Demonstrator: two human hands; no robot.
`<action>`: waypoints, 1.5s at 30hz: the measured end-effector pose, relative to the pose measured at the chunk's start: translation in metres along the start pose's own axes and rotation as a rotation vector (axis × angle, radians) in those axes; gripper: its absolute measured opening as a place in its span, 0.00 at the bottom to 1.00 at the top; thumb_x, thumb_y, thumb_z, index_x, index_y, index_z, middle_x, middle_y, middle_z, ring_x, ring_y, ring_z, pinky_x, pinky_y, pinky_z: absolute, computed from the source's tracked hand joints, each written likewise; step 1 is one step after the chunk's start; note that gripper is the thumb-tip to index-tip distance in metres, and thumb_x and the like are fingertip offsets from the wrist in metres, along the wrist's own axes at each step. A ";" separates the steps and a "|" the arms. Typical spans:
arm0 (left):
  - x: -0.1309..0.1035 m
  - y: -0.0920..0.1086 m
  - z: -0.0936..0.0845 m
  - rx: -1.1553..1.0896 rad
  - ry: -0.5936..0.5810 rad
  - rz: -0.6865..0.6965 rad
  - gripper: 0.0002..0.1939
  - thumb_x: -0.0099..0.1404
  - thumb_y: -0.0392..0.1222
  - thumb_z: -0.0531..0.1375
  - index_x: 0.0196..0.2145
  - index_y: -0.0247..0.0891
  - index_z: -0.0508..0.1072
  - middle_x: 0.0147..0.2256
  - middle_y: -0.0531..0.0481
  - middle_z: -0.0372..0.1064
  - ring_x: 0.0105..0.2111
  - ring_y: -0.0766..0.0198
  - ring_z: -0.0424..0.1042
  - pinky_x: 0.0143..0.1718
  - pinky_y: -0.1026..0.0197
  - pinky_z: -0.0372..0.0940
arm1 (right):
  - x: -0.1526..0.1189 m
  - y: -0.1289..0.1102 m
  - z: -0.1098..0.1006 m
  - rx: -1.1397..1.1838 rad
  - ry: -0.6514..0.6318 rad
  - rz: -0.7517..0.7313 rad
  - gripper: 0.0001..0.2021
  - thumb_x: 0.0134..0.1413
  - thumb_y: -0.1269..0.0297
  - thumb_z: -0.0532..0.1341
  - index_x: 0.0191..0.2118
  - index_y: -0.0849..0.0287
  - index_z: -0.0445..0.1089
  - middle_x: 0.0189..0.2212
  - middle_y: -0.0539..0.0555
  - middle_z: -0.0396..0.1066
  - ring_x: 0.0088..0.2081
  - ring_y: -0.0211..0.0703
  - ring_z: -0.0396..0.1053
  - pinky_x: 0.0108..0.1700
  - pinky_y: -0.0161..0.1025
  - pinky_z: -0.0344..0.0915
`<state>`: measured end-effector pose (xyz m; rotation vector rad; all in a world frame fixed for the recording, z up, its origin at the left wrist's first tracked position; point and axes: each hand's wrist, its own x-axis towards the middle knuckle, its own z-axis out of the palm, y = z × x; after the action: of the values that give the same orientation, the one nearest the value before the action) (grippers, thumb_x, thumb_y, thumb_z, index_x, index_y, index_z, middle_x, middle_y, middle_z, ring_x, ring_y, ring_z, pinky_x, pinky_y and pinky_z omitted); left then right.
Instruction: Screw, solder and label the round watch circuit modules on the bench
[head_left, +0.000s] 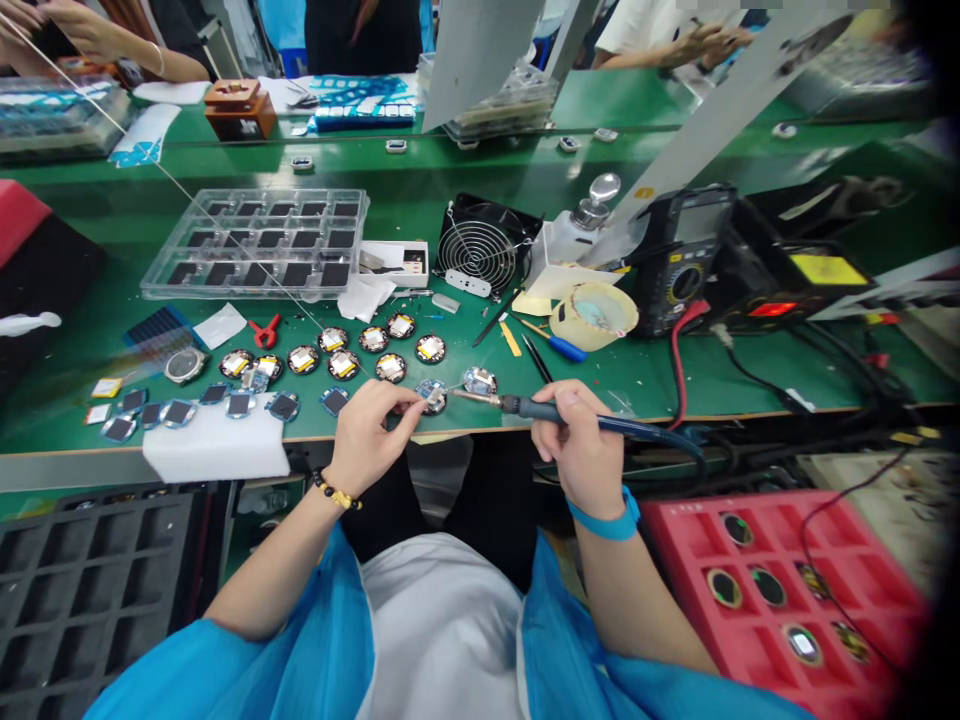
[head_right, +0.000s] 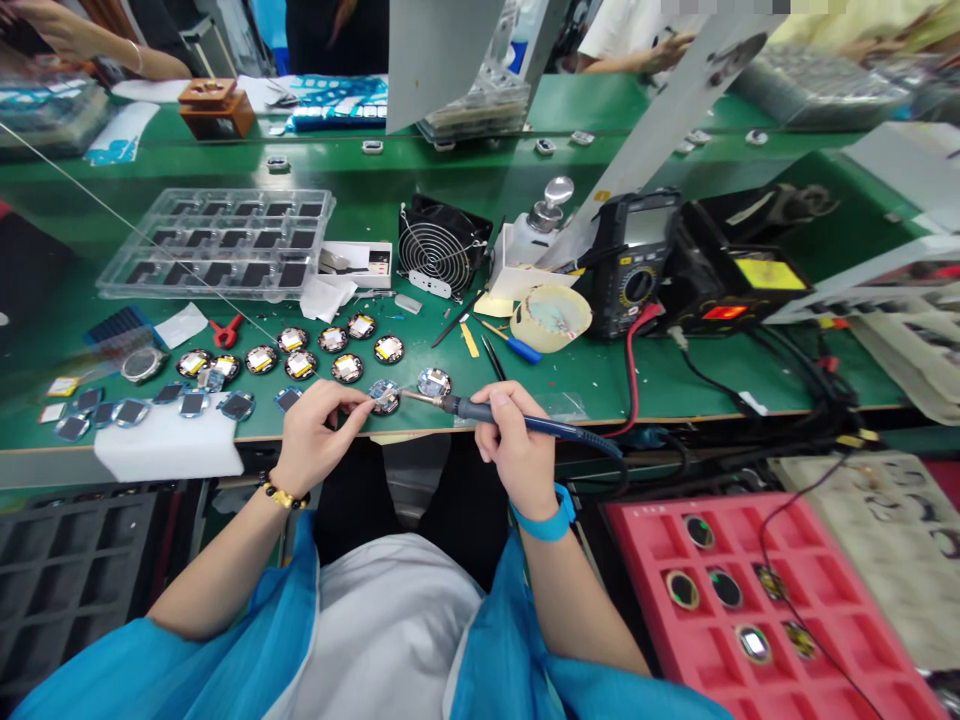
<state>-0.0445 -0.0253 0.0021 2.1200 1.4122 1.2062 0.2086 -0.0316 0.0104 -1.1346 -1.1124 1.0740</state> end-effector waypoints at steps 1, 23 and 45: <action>0.000 0.000 0.000 0.002 -0.003 -0.003 0.07 0.75 0.42 0.62 0.38 0.41 0.78 0.30 0.51 0.73 0.33 0.62 0.70 0.36 0.58 0.64 | 0.000 0.000 0.000 0.000 -0.001 0.002 0.15 0.71 0.52 0.59 0.36 0.56 0.70 0.12 0.40 0.52 0.13 0.34 0.52 0.19 0.34 0.51; -0.002 -0.001 0.003 0.025 0.156 -0.050 0.11 0.75 0.39 0.61 0.53 0.42 0.76 0.53 0.42 0.74 0.51 0.56 0.75 0.45 0.54 0.74 | 0.001 -0.001 -0.006 0.022 -0.028 0.006 0.11 0.68 0.56 0.62 0.37 0.56 0.73 0.14 0.41 0.52 0.16 0.35 0.52 0.22 0.35 0.52; 0.003 -0.001 0.007 0.164 -0.099 0.071 0.22 0.73 0.42 0.64 0.62 0.44 0.70 0.56 0.45 0.78 0.56 0.52 0.75 0.60 0.47 0.69 | -0.006 -0.006 -0.020 -0.106 -0.168 -0.068 0.05 0.63 0.61 0.64 0.38 0.57 0.74 0.20 0.46 0.65 0.21 0.37 0.60 0.26 0.36 0.54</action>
<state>-0.0384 -0.0208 -0.0011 2.3237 1.4477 1.0257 0.2278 -0.0403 0.0147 -1.0960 -1.3451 1.0826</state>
